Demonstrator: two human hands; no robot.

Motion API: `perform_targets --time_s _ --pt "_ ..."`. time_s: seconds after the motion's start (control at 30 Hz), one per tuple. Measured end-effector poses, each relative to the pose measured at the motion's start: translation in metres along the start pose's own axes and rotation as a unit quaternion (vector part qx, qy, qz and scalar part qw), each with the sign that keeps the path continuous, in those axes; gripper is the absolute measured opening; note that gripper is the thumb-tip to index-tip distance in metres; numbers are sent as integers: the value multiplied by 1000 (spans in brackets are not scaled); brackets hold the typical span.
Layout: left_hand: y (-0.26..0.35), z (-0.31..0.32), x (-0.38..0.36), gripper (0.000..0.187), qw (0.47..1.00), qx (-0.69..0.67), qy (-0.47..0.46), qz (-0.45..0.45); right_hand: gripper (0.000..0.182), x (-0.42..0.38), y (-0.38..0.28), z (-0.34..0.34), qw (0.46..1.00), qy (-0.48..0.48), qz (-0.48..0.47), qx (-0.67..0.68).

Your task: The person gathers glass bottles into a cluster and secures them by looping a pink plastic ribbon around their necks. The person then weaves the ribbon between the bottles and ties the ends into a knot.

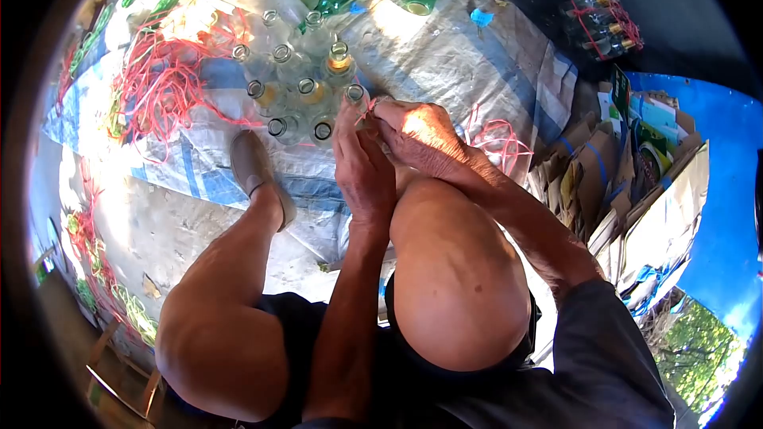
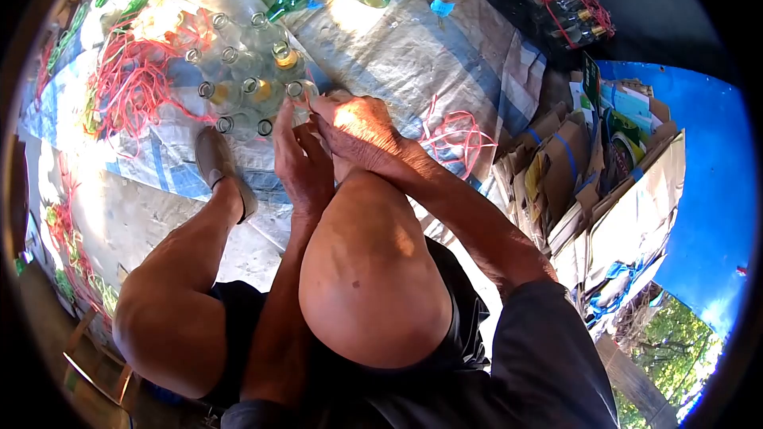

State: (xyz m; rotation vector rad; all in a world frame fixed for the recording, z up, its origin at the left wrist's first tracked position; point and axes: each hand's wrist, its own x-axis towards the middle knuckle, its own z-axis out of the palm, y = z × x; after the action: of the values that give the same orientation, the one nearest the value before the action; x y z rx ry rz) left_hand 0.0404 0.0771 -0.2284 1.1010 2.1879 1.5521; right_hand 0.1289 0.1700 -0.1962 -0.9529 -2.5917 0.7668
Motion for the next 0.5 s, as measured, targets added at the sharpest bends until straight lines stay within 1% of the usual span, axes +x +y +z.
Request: perform_targets --time_s 0.03,0.07,0.1,0.17,0.23,0.3,0.4,0.5 --pt "2 -3 0 38 1000 3 12 7 12 1 0 2 1000 3 -12 -1" --pt "4 -6 0 35 998 15 19 55 14 0 2 2 1000 -14 -16 4" --pt "7 -10 -1 36 998 10 11 54 15 0 0 -2 999 -31 -10 13" --pt "8 -14 0 36 999 -10 -17 46 31 -1 6 6 999 -14 -45 -26" --pt "7 -15 4 37 998 -10 -21 63 23 0 7 3 998 -26 -55 -30" --pt "9 -16 4 38 999 -6 -27 39 21 -1 -1 -7 997 -24 -68 -17" --pt "15 -19 7 38 999 23 -40 24 15 1 -7 -17 992 -41 -115 -27" --pt "6 -17 5 37 998 32 -42 21 11 1 1 -13 994 -36 -106 2"
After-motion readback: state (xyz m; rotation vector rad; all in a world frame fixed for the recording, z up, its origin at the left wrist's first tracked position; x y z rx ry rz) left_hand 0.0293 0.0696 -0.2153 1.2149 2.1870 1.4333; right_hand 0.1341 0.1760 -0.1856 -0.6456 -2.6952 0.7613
